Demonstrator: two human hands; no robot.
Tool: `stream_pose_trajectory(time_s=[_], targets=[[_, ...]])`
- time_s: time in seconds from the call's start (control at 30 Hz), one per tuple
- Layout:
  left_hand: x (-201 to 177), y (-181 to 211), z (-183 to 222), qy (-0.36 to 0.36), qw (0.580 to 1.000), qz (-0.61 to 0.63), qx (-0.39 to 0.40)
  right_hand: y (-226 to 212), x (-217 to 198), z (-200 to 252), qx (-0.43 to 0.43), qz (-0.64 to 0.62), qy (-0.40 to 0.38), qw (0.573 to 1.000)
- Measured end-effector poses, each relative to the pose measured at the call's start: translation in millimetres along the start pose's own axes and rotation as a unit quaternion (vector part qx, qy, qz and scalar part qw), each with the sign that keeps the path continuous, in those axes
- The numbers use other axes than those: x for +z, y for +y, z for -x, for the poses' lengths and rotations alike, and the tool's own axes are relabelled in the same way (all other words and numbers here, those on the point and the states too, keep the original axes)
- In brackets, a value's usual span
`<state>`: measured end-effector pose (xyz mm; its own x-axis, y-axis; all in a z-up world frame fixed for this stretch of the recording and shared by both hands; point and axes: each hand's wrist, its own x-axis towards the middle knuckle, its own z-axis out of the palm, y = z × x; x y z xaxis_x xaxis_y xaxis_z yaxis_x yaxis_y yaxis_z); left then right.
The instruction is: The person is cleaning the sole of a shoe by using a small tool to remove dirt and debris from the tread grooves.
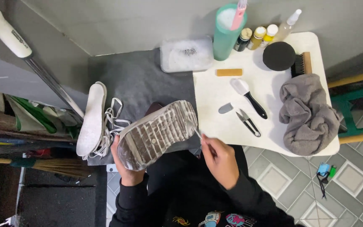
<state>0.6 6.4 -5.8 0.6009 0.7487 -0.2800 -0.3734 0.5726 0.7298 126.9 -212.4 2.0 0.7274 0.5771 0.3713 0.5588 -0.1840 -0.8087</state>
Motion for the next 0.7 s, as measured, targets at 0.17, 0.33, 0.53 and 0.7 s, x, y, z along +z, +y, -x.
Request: stream_pose_trajectory(time_s=[0.17,0.33,0.53,0.7], targets=[[2,5,-18,0.157,0.981,0.047,-0.104,3,11,-44,0.064,-0.005,0.029,0.998],[-4,4,-20,0.169,0.978,0.054,-0.105,-4,10,-45,0.057,-0.010,0.024,0.998],[-42,-7,-30,0.143,0.984,0.046,-0.099,7,8,9,0.095,0.004,0.005,0.995],[-150,-31,-66,0.136,0.985,0.054,-0.093,10,6,32,0.121,0.025,0.017,0.992]])
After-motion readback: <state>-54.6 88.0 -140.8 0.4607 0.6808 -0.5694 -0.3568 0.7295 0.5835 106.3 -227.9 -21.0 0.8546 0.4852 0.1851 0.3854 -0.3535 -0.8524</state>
